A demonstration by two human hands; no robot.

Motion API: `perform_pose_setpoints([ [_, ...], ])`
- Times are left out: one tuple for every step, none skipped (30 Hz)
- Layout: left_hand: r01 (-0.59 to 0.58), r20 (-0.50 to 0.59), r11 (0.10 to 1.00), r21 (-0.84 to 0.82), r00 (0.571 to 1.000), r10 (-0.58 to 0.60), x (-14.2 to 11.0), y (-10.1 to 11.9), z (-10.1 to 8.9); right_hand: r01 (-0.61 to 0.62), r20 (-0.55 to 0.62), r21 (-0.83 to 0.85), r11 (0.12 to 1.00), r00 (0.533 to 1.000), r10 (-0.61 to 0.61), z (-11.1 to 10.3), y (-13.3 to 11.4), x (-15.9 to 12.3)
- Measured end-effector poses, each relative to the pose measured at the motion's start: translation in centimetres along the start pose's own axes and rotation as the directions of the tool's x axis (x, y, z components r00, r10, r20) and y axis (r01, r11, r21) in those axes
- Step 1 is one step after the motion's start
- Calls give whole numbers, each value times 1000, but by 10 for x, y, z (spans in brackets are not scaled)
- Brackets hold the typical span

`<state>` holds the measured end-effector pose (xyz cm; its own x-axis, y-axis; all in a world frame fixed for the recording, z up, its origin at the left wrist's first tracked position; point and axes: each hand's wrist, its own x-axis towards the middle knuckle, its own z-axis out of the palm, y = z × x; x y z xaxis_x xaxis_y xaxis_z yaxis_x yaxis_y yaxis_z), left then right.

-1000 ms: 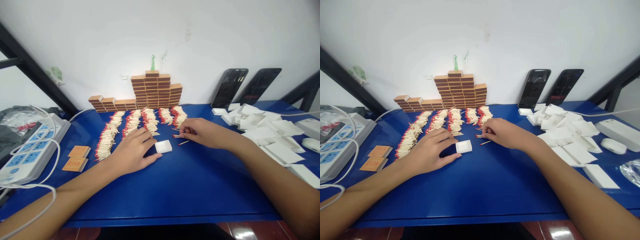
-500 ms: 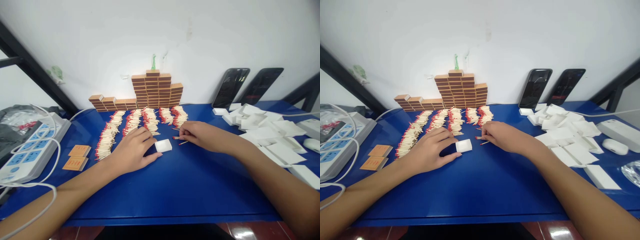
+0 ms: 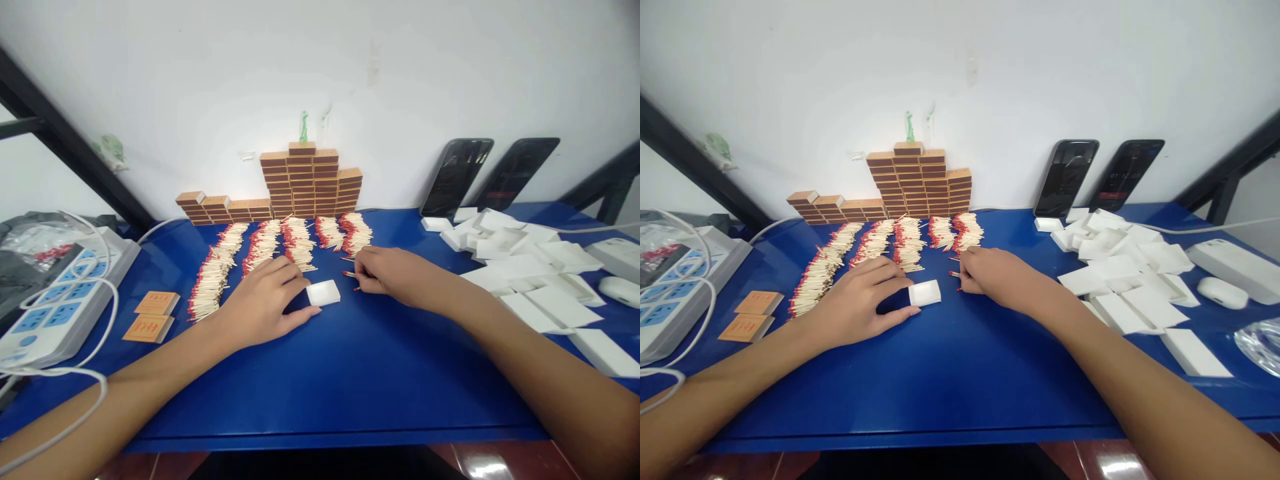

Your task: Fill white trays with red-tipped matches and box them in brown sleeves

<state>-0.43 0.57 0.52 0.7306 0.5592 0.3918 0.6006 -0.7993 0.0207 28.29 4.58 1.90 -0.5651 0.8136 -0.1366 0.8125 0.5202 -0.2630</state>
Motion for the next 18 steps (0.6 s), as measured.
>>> perform_pose_setpoints([
  [-3, -3, 1000, 2, 1000, 3, 0, 0, 0, 2, -5, -9, 1000, 1000, -2, -1, 0, 0],
  [-7, -6, 1000, 4, 1000, 7, 0, -1, 0, 7, -16, -14, 1000, 1000, -7, -1, 0, 0],
  [-9, -6, 1000, 6, 1000, 9, 0, -1, 0, 16, -30, -11, 1000, 999, -16, -1, 0, 0],
  [-10, -6, 1000, 8, 1000, 10, 0, -1, 0, 27, -49, 4, 1000, 998, -27, -1, 1, -1],
  [-9, -8, 1000, 9, 1000, 9, 0, -1, 0, 42, -70, 30, 999, 997, -40, -1, 0, -2],
  [-7, -11, 1000, 8, 1000, 7, 0, -1, 0, 64, -92, 65, 996, 994, -58, -2, -1, -4],
  [-3, -12, 1000, 5, 1000, 3, 0, -1, 0, 92, -113, 106, 990, 990, -80, -2, -3, -5],
  [-2, -11, 1000, 0, 1000, 2, 0, -1, 0, 122, -132, 146, 982, 986, -103, -1, -7, -7],
  [-1, -11, 1000, -3, 1000, 1, 0, 0, 0, 150, -147, 176, 973, 981, -125, -1, -12, -8],
  [-5, -12, 1000, -6, 1000, 5, 0, 0, 0, 171, -157, 190, 967, 977, -142, -1, -18, -10],
  [-10, -14, 1000, -6, 1000, 10, 0, 1, 0, 185, -161, 184, 965, 975, -156, 0, -24, -10],
  [-16, -18, 1000, -7, 1000, 16, 0, 1, 0, 191, -158, 158, 969, 973, -166, 2, -30, -11],
  [-20, -22, 1000, -8, 1000, 20, 0, 2, 0, 195, -151, 121, 973, 973, -176, 3, -35, -11],
  [-23, -25, 1000, -13, 999, 23, 0, 2, 0, 200, -141, 82, 976, 972, -187, 5, -39, -10],
  [-26, -26, 999, -21, 999, 25, 0, 2, 0, 206, -133, 50, 977, 971, -198, 7, -42, -10],
  [-30, -28, 999, -31, 999, 29, 0, 2, 0, 215, -127, 29, 976, 970, -210, 9, -44, -9],
  [-36, -32, 999, -41, 999, 35, 0, 3, 0, 226, -125, 21, 974, 967, -222, 10, -45, -9],
  [-43, -36, 998, -48, 998, 42, 0, 3, -1, 238, -128, 22, 971, 964, -233, 12, -44, -9],
])
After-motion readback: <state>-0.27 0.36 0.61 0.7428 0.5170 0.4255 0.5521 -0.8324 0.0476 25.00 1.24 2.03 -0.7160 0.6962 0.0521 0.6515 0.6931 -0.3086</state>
